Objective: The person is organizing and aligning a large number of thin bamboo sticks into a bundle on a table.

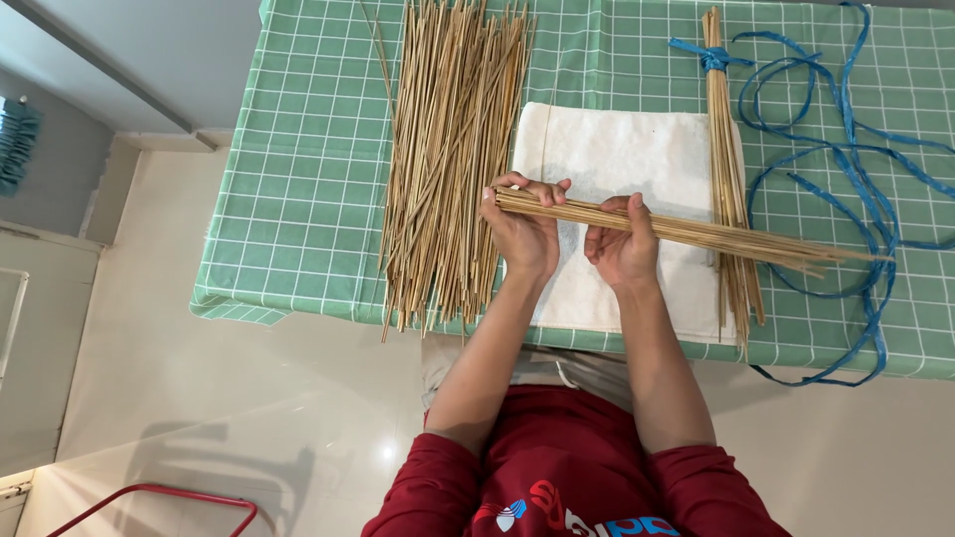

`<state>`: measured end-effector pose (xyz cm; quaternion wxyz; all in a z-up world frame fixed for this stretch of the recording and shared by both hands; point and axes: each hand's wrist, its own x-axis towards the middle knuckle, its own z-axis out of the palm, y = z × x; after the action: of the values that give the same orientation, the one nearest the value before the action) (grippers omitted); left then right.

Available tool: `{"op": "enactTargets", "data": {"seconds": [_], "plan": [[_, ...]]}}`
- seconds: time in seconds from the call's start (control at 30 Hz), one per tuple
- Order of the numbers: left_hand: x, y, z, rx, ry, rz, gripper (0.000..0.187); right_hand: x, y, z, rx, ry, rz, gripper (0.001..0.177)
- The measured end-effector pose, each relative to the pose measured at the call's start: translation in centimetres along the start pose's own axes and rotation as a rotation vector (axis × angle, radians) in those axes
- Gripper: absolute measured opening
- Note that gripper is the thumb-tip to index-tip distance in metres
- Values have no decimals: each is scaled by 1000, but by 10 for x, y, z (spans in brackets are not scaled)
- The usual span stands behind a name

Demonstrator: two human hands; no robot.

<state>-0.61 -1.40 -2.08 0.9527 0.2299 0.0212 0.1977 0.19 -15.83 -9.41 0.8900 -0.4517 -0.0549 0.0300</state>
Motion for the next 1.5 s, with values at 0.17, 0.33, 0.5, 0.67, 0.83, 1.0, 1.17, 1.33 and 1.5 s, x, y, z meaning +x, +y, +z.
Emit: {"op": "enactTargets", "data": {"seconds": [0.17,0.33,0.5,0.67,0.83,1.0,1.17,1.33,1.5], "plan": [[-1,4,3,-11,-2,-7,46,0,-3,4,2,12,3,48],[-1,-1,-1,-104,-22,-40,43,0,-2,4,-4,34,9,48],[2,-1,-6,-69,-12,-22,34,-2,-5,6,-12,27,15,48],[7,27,-8,244,-21,-133,40,2,-9,2,-4,106,-1,47],[37,90,-32,842,-70,60,34,3,-6,-3,18,146,-1,44],[87,127,-45,1349,-89,-283,21,5,2,-11,26,127,59,46],[133,118,-52,1482,-108,-400,23,4,-1,-7,34,130,58,45],[182,84,-85,1870,-158,-451,18,5,2,-10,43,109,42,45],[187,83,-94,1775,-106,-432,29,1,-2,-5,64,79,16,44]]}}
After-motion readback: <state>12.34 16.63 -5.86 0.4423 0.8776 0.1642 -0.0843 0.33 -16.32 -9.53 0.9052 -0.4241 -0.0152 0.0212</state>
